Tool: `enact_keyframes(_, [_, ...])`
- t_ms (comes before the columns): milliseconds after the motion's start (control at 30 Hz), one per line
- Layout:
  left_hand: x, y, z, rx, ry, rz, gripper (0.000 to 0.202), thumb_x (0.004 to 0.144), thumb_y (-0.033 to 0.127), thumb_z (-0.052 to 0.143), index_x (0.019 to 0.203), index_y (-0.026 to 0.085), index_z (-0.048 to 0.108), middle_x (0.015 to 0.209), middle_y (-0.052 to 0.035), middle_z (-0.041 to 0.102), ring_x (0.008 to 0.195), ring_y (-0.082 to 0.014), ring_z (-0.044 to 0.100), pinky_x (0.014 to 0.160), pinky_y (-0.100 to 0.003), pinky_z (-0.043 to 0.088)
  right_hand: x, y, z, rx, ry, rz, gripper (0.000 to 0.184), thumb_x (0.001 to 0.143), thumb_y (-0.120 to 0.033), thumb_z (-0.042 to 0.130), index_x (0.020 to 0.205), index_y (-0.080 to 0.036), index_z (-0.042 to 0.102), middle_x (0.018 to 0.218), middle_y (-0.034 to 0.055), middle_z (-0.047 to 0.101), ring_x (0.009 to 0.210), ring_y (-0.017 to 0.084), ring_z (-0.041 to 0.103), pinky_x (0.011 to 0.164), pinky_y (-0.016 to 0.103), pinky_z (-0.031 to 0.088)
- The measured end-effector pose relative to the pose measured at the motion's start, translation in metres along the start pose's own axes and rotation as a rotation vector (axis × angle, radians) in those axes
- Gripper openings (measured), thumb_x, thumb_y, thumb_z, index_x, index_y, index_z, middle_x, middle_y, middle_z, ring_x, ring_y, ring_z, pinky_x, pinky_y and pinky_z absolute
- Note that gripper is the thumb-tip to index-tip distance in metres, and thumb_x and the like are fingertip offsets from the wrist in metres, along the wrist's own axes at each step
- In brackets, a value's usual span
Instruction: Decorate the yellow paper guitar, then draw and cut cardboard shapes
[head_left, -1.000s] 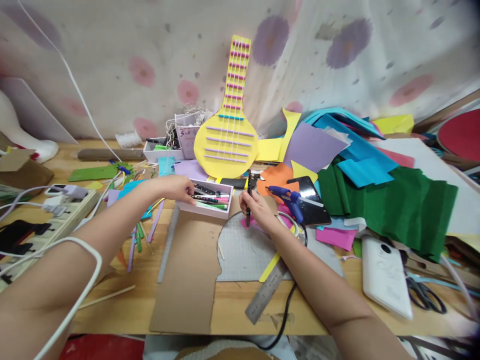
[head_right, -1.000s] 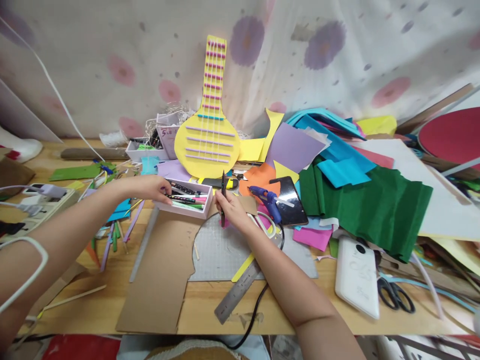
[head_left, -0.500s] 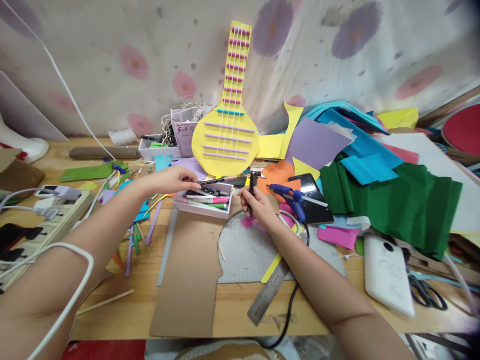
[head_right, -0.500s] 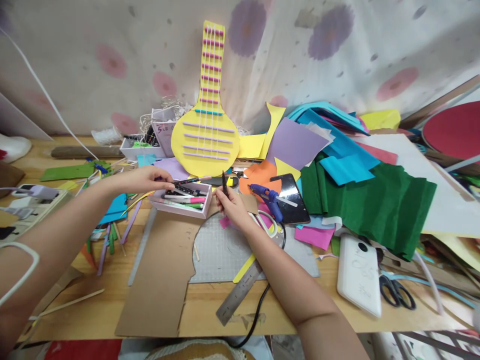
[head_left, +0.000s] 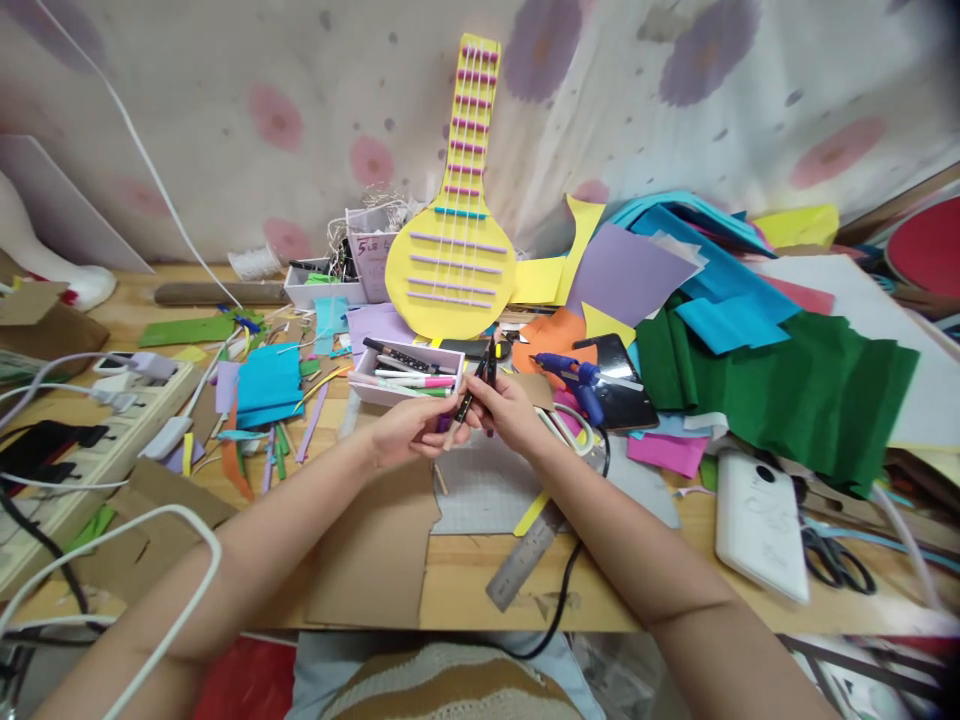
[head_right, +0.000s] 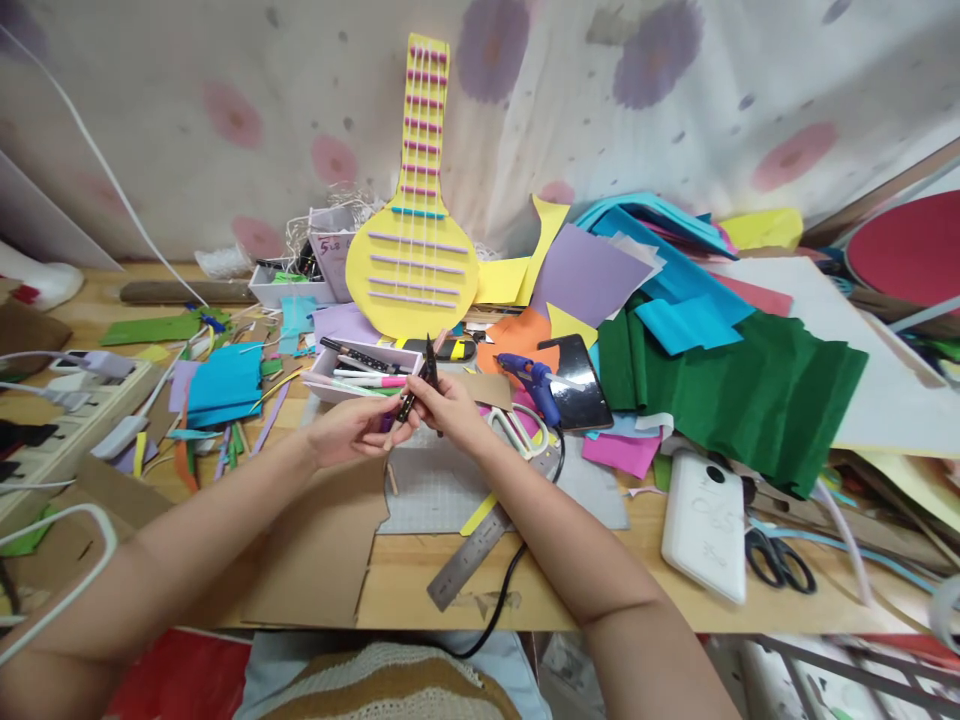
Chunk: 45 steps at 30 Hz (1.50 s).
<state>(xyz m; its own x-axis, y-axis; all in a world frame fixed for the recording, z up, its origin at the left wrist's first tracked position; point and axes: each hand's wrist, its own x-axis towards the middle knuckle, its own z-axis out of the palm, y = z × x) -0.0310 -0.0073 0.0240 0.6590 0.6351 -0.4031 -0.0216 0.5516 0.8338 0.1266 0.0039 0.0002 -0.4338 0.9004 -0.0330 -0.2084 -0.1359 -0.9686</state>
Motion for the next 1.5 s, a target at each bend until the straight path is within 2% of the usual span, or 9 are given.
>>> enact_keyframes(233, [-0.006,-0.016,0.010,0.053,0.084,0.125,0.034,0.082,0.047,0.050,0.072,0.015,0.047,0.046,0.0092,0.023,0.040,-0.0029,0.012,0.038,-0.015,0.010,-0.006,-0.002,0.004,-0.028,-0.012,-0.020,0.045,0.069,-0.060,0.061,0.075,-0.019,0.044,0.042,-0.0108,0.042,0.032,0.002,0.027,0.033,0.017,0.017])
enact_keyframes(333, [-0.013,-0.020,0.007,0.133,0.116,0.136,0.037,0.082,0.053,0.048,0.077,0.016,0.047,0.044,0.0099,0.022,0.039,-0.0039,0.012,0.038,-0.016,0.012,-0.009,-0.001,0.008,-0.061,-0.018,-0.042,0.044,0.073,-0.061,0.057,0.078,-0.019,0.043,0.044,-0.0097,0.045,0.032,0.003,0.029,0.033,0.017,0.019])
enact_keyframes(533, [-0.046,-0.018,-0.039,0.371,0.344,0.087,0.058,0.079,0.068,0.034,0.087,0.015,0.055,0.045,0.0065,0.034,0.038,-0.0054,0.023,0.037,-0.017,0.014,-0.010,0.013,0.018,-0.207,0.064,-0.095,0.044,0.078,-0.063,0.046,0.082,-0.020,0.045,0.053,-0.0061,0.053,0.034,0.005,0.035,0.036,0.019,0.027])
enact_keyframes(633, [-0.051,-0.030,-0.062,0.290,0.449,0.275,0.050,0.079,0.064,0.043,0.076,0.015,0.054,0.042,0.0077,0.031,0.036,-0.0042,0.020,0.037,-0.016,0.014,-0.011,0.021,0.025,-0.542,0.016,-0.127,0.040,0.086,-0.054,0.042,0.079,-0.017,0.055,0.063,0.0004,0.062,0.047,0.008,0.050,0.050,0.022,0.040])
enact_keyframes(733, [-0.044,-0.046,-0.073,0.093,0.548,0.498,0.042,0.079,0.058,0.048,0.073,0.017,0.050,0.040,0.0096,0.026,0.034,-0.0041,0.016,0.035,-0.016,0.013,-0.010,0.029,0.031,-0.772,-0.042,-0.200,0.033,0.088,-0.042,0.042,0.078,-0.016,0.060,0.077,0.0047,0.067,0.072,0.014,0.061,0.070,0.026,0.045])
enact_keyframes(867, [-0.036,-0.055,-0.072,-0.034,0.534,0.570,0.037,0.080,0.053,0.050,0.073,0.017,0.049,0.040,0.0100,0.025,0.034,-0.0038,0.016,0.035,-0.015,0.013,-0.007,0.036,0.033,-0.846,-0.079,-0.232,0.026,0.088,-0.036,0.043,0.094,-0.016,0.059,0.087,0.0058,0.067,0.081,0.016,0.062,0.076,0.029,0.046])
enact_keyframes(1133, [-0.038,-0.056,-0.073,-0.081,0.527,0.555,0.033,0.081,0.048,0.050,0.074,0.016,0.051,0.040,0.0099,0.027,0.033,-0.0035,0.016,0.034,-0.015,0.013,-0.009,0.030,0.030,-0.942,0.012,-0.189,0.026,0.088,-0.036,0.042,0.083,-0.016,0.059,0.073,0.0042,0.065,0.067,0.015,0.060,0.067,0.026,0.045])
enact_keyframes(1367, [-0.044,-0.053,-0.071,-0.085,0.496,0.517,0.017,0.073,0.031,0.053,0.082,0.018,0.048,0.048,0.0086,0.038,0.037,-0.0034,0.020,0.036,-0.014,0.013,-0.011,0.028,0.028,-0.890,0.028,-0.224,0.033,0.089,-0.041,0.040,0.075,-0.017,0.059,0.073,0.0046,0.065,0.070,0.015,0.060,0.069,0.027,0.045])
enact_keyframes(1500, [-0.052,-0.046,-0.067,0.062,0.485,0.495,0.032,0.069,0.025,0.061,0.097,0.019,0.046,0.060,0.0072,0.049,0.041,-0.0026,0.025,0.038,-0.014,0.018,-0.010,0.027,0.023,-0.710,0.066,-0.131,0.040,0.089,-0.050,0.038,0.078,-0.017,0.057,0.067,0.0025,0.064,0.048,0.009,0.051,0.056,0.024,0.042])
